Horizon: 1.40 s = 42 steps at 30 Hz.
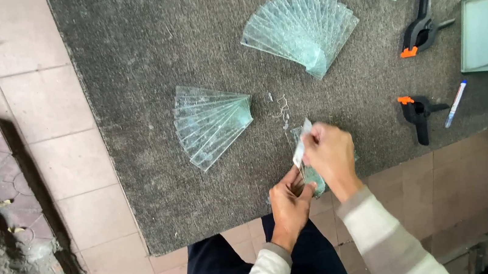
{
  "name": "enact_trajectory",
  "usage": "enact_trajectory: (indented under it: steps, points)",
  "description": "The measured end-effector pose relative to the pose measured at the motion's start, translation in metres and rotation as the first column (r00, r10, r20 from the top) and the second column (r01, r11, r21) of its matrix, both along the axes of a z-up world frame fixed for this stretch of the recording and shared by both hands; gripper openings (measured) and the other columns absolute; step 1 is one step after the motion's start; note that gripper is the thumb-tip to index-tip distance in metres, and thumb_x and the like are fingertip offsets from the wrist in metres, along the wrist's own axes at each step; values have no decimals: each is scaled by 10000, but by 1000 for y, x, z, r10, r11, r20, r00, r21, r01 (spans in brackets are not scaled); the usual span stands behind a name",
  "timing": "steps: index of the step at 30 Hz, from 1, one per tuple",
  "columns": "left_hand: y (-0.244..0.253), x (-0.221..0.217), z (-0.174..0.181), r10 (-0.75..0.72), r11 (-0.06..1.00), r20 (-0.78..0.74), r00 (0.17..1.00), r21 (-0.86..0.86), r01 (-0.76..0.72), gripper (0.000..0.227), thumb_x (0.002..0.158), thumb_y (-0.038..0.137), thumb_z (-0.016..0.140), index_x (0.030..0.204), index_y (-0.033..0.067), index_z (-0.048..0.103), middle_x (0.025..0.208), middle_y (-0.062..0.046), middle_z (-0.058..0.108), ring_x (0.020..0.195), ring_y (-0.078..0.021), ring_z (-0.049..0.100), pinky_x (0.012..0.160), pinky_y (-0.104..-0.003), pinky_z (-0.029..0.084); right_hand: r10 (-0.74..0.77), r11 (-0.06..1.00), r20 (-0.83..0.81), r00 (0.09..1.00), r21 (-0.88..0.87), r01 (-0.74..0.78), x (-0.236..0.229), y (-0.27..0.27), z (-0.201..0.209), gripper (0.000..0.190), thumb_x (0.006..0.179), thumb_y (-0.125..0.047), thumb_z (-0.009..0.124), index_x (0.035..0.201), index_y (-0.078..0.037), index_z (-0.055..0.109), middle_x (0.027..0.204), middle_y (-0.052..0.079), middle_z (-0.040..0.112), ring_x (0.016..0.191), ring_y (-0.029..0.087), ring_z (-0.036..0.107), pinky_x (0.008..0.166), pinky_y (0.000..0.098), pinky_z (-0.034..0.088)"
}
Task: Trimming the edges of fan-shaped glass pieces using a small hand tool on a workbench.
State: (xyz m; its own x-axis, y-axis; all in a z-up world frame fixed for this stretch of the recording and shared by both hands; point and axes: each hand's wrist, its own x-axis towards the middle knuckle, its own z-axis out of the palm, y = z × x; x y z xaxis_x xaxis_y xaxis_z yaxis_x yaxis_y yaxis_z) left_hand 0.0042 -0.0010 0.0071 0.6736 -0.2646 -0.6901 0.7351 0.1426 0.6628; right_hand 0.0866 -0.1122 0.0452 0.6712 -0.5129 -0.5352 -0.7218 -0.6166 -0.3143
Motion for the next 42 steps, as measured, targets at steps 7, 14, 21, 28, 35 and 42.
enact_trajectory:
  steps: [7,14,21,28,35,42]
  points:
    - [-2,-1,-4,14,1000,-6,1000,-12,-14,647,917,2,811,1523,-74,596,1313,-296,754,1283,-412,669,1031,-462,630,-67,998,8,998,-7,67,16,0,-6,196,971,-128,673,964,21,801,672,160,790,593,255,805,604,353,664]
    - [0,0,5,7,1000,-53,999,5,-7,649,895,-3,834,1504,-68,622,1269,-284,779,1251,-396,707,1009,-456,635,-24,999,-59,998,-49,21,-1,-3,-7,195,972,-185,700,876,-37,784,559,116,746,565,269,796,602,381,618]
    - [-1,-3,-6,20,1000,-7,1000,4,-20,643,891,-12,833,1498,-67,628,1259,-280,784,1239,-391,712,1002,-452,635,18,996,-29,999,-86,-21,-5,-7,-13,195,956,-216,707,848,-68,774,539,88,733,559,266,788,623,380,617]
    - [-1,5,5,5,1000,1,1000,17,-5,634,901,33,829,1494,-66,629,1253,-280,789,1241,-395,714,1007,-464,639,18,998,-15,1000,-59,-19,6,-5,-20,197,955,-228,699,826,-102,777,504,65,703,532,244,777,604,358,588]
    - [-4,-12,-18,21,1000,6,1000,-3,-21,627,913,-7,815,1495,-109,605,1285,-327,758,1269,-428,681,1028,-481,621,79,997,49,996,-26,-78,14,3,-11,180,1056,-68,682,919,-25,791,639,137,767,560,229,784,557,296,598]
    - [-8,-22,-33,39,999,-25,999,-5,-39,629,893,9,847,1477,-94,638,1254,-311,779,1240,-414,701,1003,-455,633,56,998,12,998,1,-56,4,6,-4,125,1056,-21,692,994,39,781,723,218,773,583,260,791,531,297,633]
